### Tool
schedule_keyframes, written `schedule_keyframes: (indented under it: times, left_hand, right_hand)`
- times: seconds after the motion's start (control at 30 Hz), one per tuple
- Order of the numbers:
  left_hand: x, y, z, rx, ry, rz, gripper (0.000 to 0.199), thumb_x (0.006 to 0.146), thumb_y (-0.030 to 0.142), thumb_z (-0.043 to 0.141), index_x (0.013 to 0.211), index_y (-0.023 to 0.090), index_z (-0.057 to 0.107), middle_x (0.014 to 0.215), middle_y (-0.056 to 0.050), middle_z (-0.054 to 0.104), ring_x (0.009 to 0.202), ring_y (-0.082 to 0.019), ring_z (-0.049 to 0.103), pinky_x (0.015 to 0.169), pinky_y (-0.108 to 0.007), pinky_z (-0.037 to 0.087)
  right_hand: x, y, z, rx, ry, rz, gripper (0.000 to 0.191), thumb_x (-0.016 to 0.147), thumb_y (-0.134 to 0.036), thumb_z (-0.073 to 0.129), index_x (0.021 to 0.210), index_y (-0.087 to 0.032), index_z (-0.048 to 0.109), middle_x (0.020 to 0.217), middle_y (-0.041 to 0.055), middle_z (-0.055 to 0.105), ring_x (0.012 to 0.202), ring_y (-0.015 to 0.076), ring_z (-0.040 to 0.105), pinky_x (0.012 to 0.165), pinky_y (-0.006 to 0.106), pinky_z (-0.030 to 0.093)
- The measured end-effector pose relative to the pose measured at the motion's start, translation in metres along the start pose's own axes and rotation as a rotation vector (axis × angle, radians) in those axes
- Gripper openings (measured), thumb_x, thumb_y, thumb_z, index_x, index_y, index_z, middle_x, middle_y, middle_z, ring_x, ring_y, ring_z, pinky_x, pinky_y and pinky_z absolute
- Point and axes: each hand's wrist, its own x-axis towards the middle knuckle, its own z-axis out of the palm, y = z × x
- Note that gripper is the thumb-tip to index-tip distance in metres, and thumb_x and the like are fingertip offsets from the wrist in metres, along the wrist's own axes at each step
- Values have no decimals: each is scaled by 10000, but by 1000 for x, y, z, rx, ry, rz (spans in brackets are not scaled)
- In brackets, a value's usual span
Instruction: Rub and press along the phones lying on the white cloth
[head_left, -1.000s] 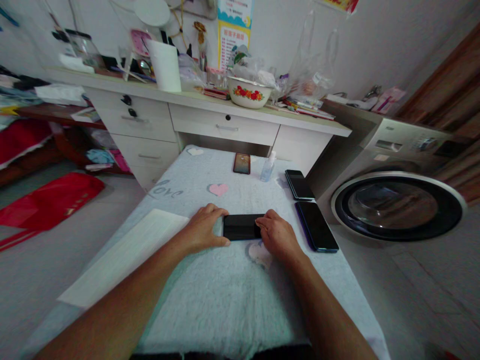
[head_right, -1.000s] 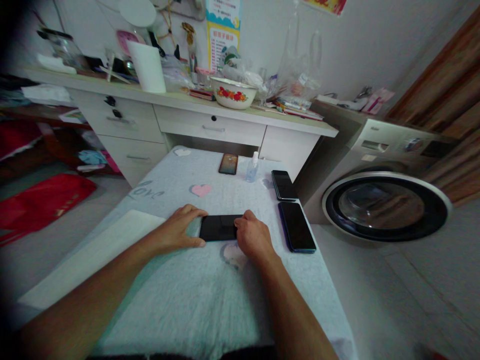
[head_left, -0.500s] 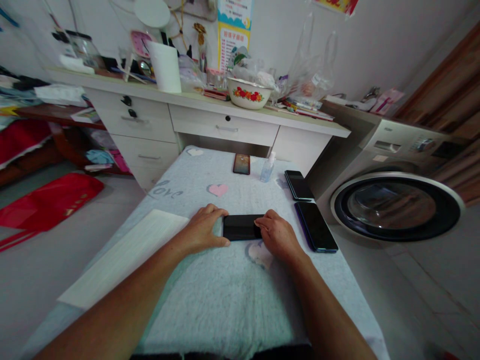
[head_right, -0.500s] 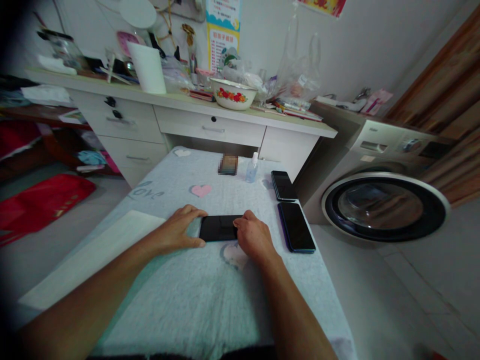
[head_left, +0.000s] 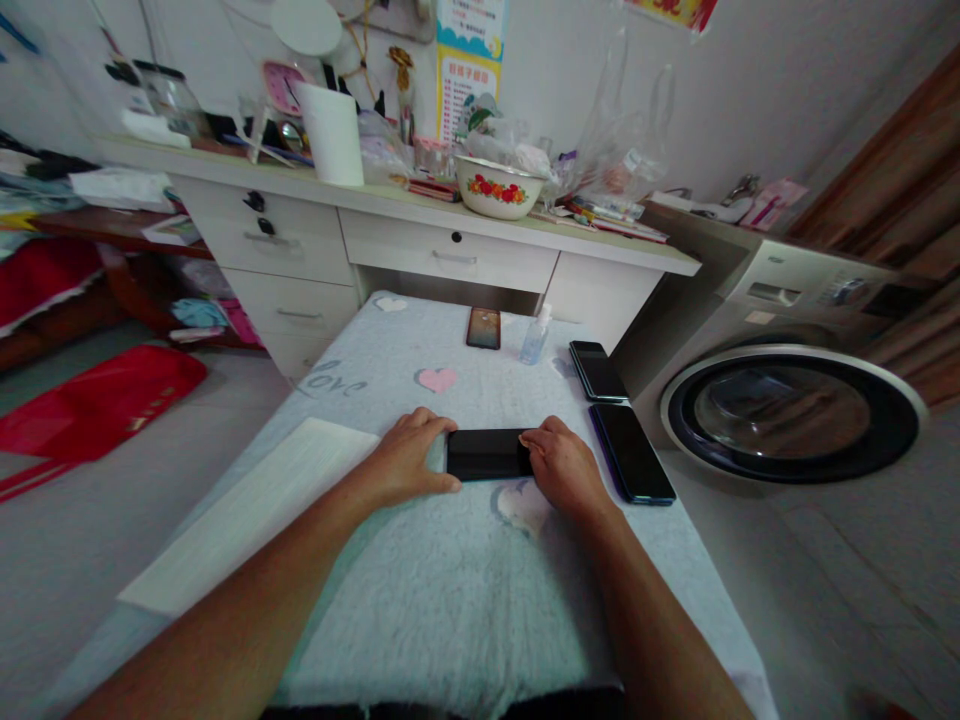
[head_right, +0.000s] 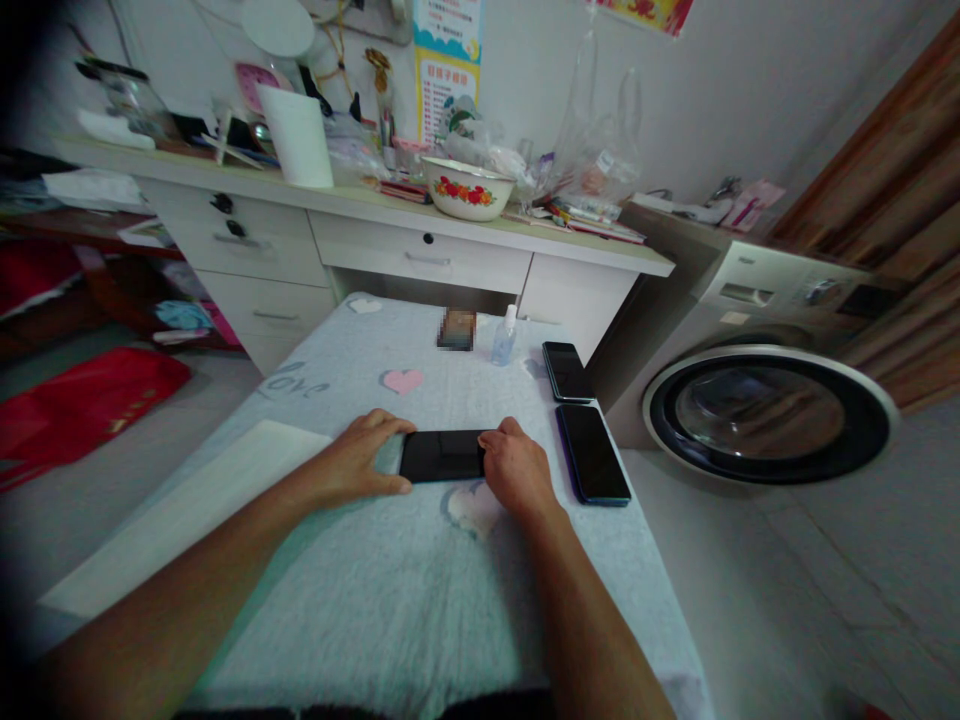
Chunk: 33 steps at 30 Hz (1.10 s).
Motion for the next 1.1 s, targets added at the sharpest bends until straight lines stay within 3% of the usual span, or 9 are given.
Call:
schedule_keyframes:
  times: [1.1]
  left_hand:
    - [-2,2,-2,4,-2,7,685,601,480,741,1198,214,537,1123,-83,525,1080,-292,502,942,-398,414]
  right_hand:
    - [2,5,-1,-9,26,143,299,925,-201,423,1027,-234,703,998,69,606,896,164,586,789,245,388]
